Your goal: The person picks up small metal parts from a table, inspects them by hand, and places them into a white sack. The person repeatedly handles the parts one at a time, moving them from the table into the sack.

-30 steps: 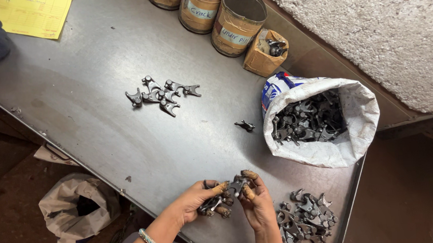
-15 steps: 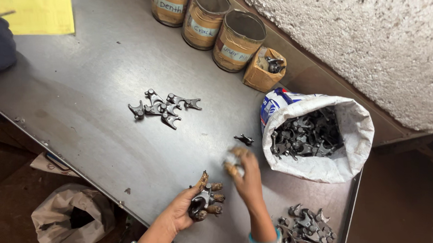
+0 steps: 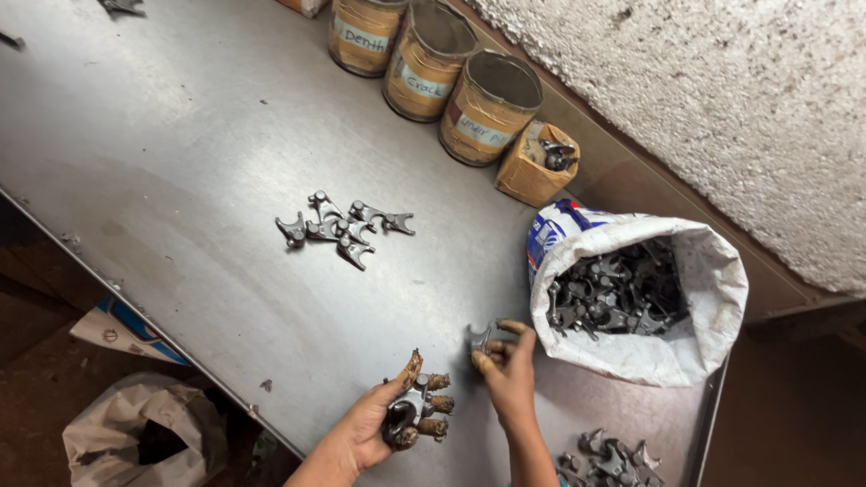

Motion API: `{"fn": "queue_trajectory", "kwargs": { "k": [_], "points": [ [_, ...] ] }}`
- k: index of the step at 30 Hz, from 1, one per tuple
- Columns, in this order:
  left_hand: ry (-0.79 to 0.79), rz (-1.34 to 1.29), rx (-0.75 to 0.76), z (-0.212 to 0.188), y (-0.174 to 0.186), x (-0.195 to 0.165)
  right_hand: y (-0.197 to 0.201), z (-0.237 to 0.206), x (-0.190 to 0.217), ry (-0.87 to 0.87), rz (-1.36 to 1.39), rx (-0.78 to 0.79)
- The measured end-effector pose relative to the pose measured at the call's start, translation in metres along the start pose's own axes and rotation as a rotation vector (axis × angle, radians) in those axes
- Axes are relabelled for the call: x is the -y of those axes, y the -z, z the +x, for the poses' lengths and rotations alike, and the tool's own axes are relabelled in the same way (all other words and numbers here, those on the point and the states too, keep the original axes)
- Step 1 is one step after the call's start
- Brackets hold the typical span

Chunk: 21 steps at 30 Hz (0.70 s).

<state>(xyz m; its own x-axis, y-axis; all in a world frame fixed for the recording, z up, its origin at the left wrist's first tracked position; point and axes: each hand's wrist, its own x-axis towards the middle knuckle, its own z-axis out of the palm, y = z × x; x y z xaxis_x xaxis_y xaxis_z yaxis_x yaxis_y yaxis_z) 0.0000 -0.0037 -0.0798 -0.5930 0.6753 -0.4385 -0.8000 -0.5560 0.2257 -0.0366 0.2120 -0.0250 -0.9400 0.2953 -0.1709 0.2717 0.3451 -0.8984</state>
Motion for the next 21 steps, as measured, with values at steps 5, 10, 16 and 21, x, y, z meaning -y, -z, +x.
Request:
{"fn": "queue_trajectory", "kwargs": {
  "k": [5, 10, 16, 21],
  "points": [
    [0.026, 0.000, 0.014, -0.004, 0.004, 0.002, 0.033, -0.053, -0.028, -0.392, 0.954, 0.167],
    [0.035, 0.015, -0.017, -0.008, -0.006, 0.003, 0.057, -0.086, -0.080, -0.380, 1.289, 0.283],
    [0.021, 0.077, -0.012, -0.001, -0.048, -0.001, 0.081, -0.084, -0.116, -0.298, 1.319, 0.278],
    [-0.156, 0.137, -0.066, 0.055, -0.100, -0.003, 0.106, -0.053, -0.091, -0.233, 1.056, 0.045]
  ]
}}
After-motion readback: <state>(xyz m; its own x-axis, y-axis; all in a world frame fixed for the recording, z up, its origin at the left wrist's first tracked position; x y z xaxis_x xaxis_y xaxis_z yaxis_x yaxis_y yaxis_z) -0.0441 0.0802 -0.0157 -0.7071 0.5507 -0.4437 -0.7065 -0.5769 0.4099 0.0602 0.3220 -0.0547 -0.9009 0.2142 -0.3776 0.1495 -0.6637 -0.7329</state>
